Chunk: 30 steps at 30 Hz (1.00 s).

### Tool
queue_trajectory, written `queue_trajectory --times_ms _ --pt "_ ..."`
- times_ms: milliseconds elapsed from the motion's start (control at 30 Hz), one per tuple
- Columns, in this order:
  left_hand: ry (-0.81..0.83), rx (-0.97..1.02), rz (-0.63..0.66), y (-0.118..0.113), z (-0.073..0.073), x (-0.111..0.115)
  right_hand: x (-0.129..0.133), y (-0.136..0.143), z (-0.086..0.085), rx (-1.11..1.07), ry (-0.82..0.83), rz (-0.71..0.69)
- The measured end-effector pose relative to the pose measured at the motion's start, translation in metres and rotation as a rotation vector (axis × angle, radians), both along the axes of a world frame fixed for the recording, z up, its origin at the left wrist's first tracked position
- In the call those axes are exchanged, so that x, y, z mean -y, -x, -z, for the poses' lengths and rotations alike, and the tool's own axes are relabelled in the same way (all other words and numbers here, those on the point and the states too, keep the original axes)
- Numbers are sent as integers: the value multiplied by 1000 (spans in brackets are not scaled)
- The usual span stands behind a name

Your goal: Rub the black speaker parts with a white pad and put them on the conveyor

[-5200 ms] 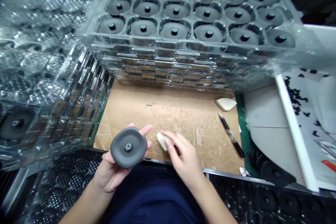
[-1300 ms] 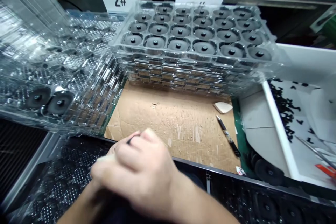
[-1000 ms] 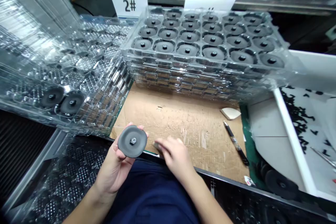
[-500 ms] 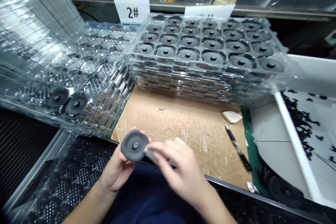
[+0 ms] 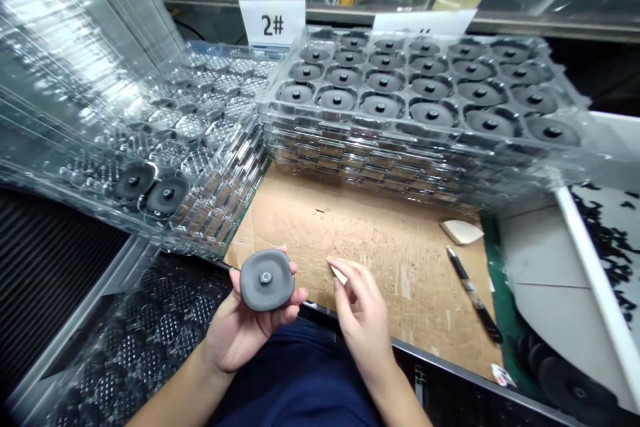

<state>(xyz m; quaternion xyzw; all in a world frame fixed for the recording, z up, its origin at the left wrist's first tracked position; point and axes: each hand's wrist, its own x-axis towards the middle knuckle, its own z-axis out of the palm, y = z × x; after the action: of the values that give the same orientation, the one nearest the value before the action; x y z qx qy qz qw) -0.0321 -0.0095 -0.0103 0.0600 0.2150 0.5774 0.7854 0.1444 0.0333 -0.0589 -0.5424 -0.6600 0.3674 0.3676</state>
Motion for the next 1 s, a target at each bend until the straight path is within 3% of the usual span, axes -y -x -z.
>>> queue_trajectory --times_ms 67,167,267,333,433,500,567,633,700,833,1000 --pt "-61 -275 -83 5 3 0 -2 -4 -3 -48 36 1" --pt "-331 -934 -227 14 9 0 -8 -12 -17 -124 29 143" --pt "-649 -1417 -296 20 13 1 -3 -16 -43 -213 -144 298" --pt "-766 -1539 -321 23 13 3 5 -13 -53 -158 -260 222" --pt "-785 -1575 -314 26 12 7 15 -5 -51 47 -324 -129" --pt "-743 -1548 -237 29 10 10 16 2 -45 158 -356 -338" --pt "-605 -1460 -72 31 9 12 14 10 -41 236 -389 -479" --pt "-346 -1277 107 33 11 15 12 19 -41 262 -365 -528" --pt "-109 -1110 191 34 17 23 14 31 -42 260 -297 -513" --pt "106 -1132 124 50 49 59 28 52 -32 285 -155 -616" --pt "457 -1510 -149 117 115 115 38 57 -6 374 9 -866"
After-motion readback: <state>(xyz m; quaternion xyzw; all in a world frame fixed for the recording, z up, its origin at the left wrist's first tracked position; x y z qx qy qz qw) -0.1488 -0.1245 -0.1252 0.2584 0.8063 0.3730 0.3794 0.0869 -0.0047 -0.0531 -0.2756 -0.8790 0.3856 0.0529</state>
